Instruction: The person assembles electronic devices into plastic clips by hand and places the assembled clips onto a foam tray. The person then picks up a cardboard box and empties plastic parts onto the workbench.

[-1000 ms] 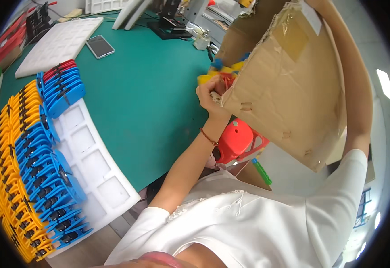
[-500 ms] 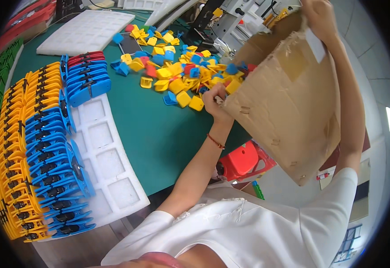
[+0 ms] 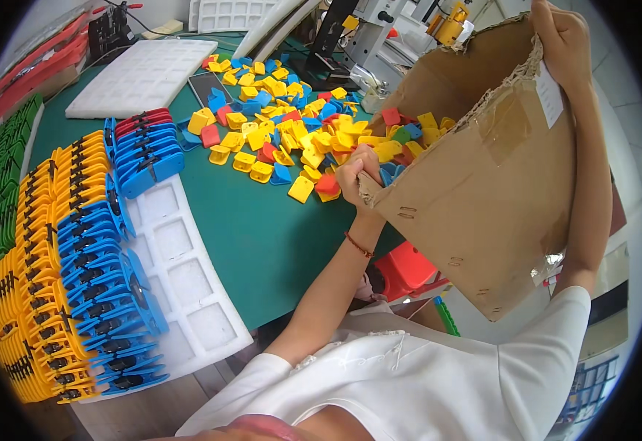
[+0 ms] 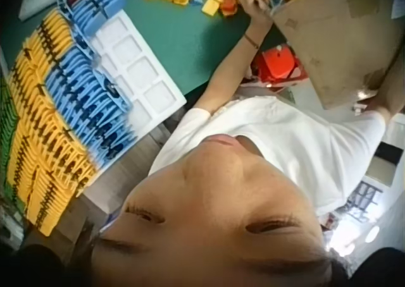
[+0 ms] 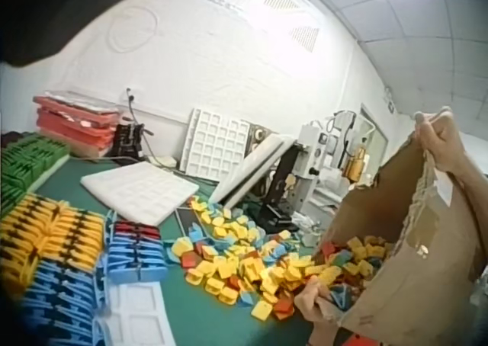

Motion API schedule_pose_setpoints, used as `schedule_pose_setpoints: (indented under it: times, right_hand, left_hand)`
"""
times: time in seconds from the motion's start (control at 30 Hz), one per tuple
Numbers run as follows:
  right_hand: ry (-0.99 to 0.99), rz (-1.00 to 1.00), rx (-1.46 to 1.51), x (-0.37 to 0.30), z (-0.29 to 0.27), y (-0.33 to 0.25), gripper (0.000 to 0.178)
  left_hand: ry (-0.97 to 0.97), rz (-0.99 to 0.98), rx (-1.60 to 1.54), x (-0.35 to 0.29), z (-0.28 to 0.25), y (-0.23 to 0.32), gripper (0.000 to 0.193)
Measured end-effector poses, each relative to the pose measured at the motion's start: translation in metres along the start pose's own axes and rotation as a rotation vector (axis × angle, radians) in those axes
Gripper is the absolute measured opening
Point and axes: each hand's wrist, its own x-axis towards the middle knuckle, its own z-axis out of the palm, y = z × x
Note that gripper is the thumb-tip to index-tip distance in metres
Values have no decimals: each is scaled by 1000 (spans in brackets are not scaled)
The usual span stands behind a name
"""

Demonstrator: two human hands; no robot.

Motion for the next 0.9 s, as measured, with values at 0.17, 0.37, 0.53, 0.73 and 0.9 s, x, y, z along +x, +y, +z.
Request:
schedule_pose_setpoints:
  times: [0.17, 0.37, 0.53, 0.73, 0.9]
  right_hand:
    - [-94, 236, -172, 6, 5, -17, 48]
    - [-93, -97, -122, 17, 20, -8, 46]
    - [-136, -232, -171, 71, 69, -43, 52]
    - [-199, -297, -188, 83, 95, -45, 48]
    - [-206, -420, -195, 101, 112, -64, 47]
  left_hand:
    - [-14, -107, -22, 1, -5, 5, 44]
    - [28, -39, 116, -7, 1, 2, 43]
    - [225, -329, -136, -18, -23, -46, 39]
    - [159, -10, 236, -14, -20, -65, 42]
    - [351, 105, 29, -3, -24, -69, 21]
